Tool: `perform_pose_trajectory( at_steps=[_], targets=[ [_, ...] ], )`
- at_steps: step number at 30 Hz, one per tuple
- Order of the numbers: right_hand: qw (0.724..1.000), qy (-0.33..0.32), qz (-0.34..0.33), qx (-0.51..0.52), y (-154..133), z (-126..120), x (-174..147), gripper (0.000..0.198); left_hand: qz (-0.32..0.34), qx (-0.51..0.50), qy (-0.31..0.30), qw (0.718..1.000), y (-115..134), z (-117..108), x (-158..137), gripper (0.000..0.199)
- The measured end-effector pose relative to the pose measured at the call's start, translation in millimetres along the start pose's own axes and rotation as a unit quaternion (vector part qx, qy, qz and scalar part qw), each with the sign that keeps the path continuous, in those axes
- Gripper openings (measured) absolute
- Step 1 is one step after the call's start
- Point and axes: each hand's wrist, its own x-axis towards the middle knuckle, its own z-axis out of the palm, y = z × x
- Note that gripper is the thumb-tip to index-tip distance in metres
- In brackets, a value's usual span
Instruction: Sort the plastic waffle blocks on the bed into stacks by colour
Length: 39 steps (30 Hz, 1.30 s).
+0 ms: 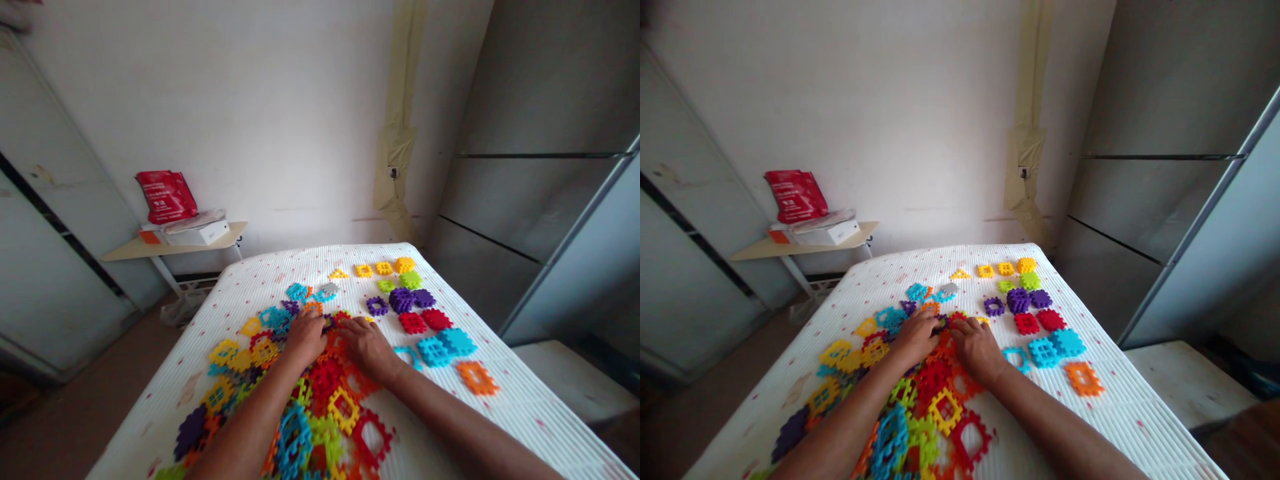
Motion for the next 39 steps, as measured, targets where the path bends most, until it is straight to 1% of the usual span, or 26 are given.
perform_pose_trajectory(
  at_steps=[2,4,8,12,14,17,20,23,25,28,31,35,39],
  targets=[
    [1.000,-0.002,-0.007,0.008,3,5,0,0.023,-0.014,0.020,-0.004,1.000,-2,-1,-3,0.013],
    [1.000,-0.007,-0.007,0.008,3,7,-2,0.020,-0.029,0.039,-0.005,0.999,-5,-4,-7,0.012],
    [1.000,-0.025,0.002,-0.014,-3,-1,-5,0.015,-0.077,0.076,0.008,0.994,-16,-11,-14,0.016],
    [0.999,-0.032,-0.003,-0.018,-8,-9,-7,0.014,-0.121,0.098,0.036,0.987,-25,-11,-17,0.022],
    [0.999,-0.038,-0.005,-0.021,-9,-10,-8,0.014,-0.120,0.097,0.043,0.987,-25,-10,-16,0.027],
    [0.999,-0.038,0.005,-0.023,-7,-8,-8,0.015,-0.086,0.079,0.038,0.992,-19,-8,-11,0.030],
    [0.999,-0.012,0.020,-0.028,-4,-2,-7,0.015,-0.048,0.062,0.024,0.997,-10,-6,-4,0.026],
    [0.999,0.008,0.026,-0.026,-1,5,-6,0.023,-0.031,0.057,0.003,0.998,-1,-2,2,0.029],
    [0.999,0.000,0.030,-0.018,-1,8,-7,0.026,-0.032,0.057,-0.009,0.998,3,1,5,0.031],
    [0.999,-0.015,0.029,-0.013,-1,7,-8,0.021,-0.044,0.054,-0.018,0.997,5,6,9,0.030],
    [0.999,-0.015,0.026,-0.013,-2,3,-9,0.018,-0.063,0.043,-0.020,0.997,6,7,13,0.029],
    [1.000,-0.007,0.026,-0.014,-3,2,-10,0.016,-0.087,0.017,-0.005,0.996,5,3,14,0.030],
    [0.999,-0.006,0.025,-0.018,-3,3,-10,0.018,-0.090,-0.046,0.014,0.995,-2,-5,12,0.019]
  ],
)
